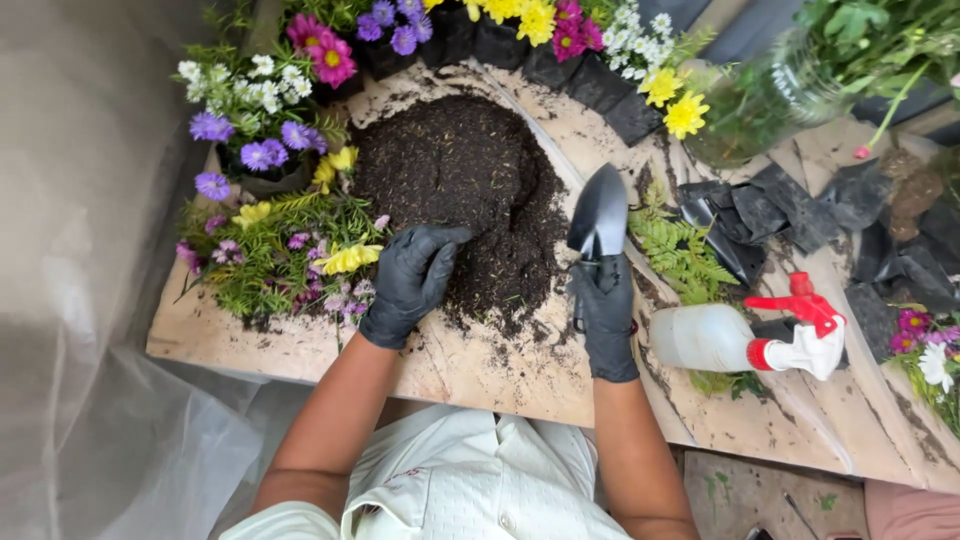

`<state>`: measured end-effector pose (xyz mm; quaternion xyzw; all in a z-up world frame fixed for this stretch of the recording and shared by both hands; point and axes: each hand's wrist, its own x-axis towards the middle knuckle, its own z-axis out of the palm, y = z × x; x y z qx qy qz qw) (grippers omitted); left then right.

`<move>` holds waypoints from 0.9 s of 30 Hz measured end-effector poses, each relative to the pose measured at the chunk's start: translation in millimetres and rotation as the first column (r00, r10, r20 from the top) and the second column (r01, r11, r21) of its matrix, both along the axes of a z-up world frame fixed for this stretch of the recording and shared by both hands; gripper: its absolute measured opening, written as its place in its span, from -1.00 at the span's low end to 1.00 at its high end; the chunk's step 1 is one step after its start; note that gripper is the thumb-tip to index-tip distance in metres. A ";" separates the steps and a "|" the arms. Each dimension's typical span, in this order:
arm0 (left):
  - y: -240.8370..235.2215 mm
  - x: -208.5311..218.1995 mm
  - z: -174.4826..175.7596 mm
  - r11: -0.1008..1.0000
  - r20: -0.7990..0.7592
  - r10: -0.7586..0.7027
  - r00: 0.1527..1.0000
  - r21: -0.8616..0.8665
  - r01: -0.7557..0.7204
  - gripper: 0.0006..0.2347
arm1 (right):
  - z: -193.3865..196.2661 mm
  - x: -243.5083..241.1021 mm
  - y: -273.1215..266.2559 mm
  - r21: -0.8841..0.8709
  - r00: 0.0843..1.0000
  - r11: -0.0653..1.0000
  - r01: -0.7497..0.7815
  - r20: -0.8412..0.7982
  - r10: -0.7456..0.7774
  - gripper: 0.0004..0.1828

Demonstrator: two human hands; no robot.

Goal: Arranging and planting small yellow flowers into a mound of soil at a design station.

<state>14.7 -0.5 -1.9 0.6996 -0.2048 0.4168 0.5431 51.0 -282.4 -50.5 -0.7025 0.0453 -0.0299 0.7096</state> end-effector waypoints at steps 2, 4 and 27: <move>4.0 0.4 -10.3 0.999 -0.036 0.000 0.999 0.050 0.002 -0.85 | -13.3 2.9 -5.1 0.023 0.998 1.000 -0.005 0.068 0.003 -0.37; 4.4 3.6 -13.0 0.995 -0.056 0.000 0.998 0.102 0.006 -0.81 | 2.8 2.5 2.3 0.050 0.989 0.999 -0.011 0.150 0.003 -0.45; 52.2 69.2 62.3 0.932 -0.710 0.344 0.615 0.339 -0.130 -0.32 | -9.6 6.6 -22.7 -0.442 0.995 0.897 0.021 0.097 0.025 -0.31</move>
